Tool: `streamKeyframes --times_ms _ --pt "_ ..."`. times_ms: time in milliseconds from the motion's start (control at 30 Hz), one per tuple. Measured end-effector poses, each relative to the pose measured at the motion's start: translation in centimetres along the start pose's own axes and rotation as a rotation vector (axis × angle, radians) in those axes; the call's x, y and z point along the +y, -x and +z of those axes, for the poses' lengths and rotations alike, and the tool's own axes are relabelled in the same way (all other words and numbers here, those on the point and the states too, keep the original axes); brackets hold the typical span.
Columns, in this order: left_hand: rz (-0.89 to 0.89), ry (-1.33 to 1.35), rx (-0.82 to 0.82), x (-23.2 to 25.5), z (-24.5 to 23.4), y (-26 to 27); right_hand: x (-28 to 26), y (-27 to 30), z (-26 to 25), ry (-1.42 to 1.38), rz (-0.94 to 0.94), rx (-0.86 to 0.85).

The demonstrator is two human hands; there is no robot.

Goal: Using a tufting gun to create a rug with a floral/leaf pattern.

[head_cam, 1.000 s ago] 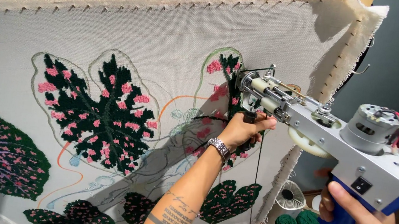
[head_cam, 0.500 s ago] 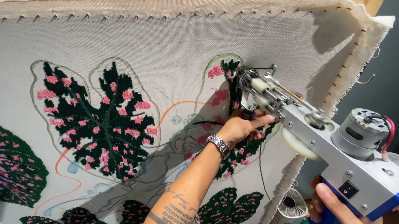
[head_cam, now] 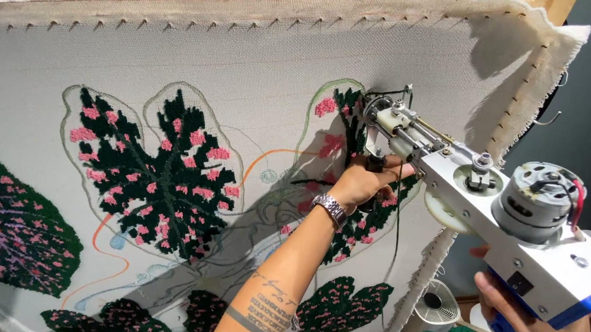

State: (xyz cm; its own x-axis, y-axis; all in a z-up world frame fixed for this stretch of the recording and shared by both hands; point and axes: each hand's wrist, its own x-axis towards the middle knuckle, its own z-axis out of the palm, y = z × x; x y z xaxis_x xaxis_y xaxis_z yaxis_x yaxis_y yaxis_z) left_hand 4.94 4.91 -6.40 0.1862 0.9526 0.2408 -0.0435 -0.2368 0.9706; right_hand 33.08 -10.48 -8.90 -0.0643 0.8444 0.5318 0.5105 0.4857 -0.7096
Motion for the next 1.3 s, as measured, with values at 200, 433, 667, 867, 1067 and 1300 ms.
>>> streamKeyframes --times_ms 200,433,667,867,1067,1300 --pt "0.086 0.011 0.049 -2.4 -0.3 -1.5 0.0 -0.3 -1.1 0.137 -0.059 0.025" --pt "0.074 0.016 0.046 -1.7 -1.1 -1.5 -1.7 -0.6 -0.3 0.313 -0.235 0.006" --pt "0.086 -0.133 0.001 -0.5 -1.8 -1.8 -0.1 -0.4 0.1 0.240 0.007 -0.020" --pt "0.065 -0.163 -0.016 1.7 -2.1 -1.0 -1.6 0.0 0.3 0.119 -0.002 0.006" --pt "0.055 -0.245 -0.044 2.9 -2.5 0.5 2.7 0.6 0.8 -0.030 0.081 0.041" --pt "0.053 0.248 -0.486 3.2 -1.7 2.4 4.6 1.9 -2.2 -0.443 0.120 -0.023"
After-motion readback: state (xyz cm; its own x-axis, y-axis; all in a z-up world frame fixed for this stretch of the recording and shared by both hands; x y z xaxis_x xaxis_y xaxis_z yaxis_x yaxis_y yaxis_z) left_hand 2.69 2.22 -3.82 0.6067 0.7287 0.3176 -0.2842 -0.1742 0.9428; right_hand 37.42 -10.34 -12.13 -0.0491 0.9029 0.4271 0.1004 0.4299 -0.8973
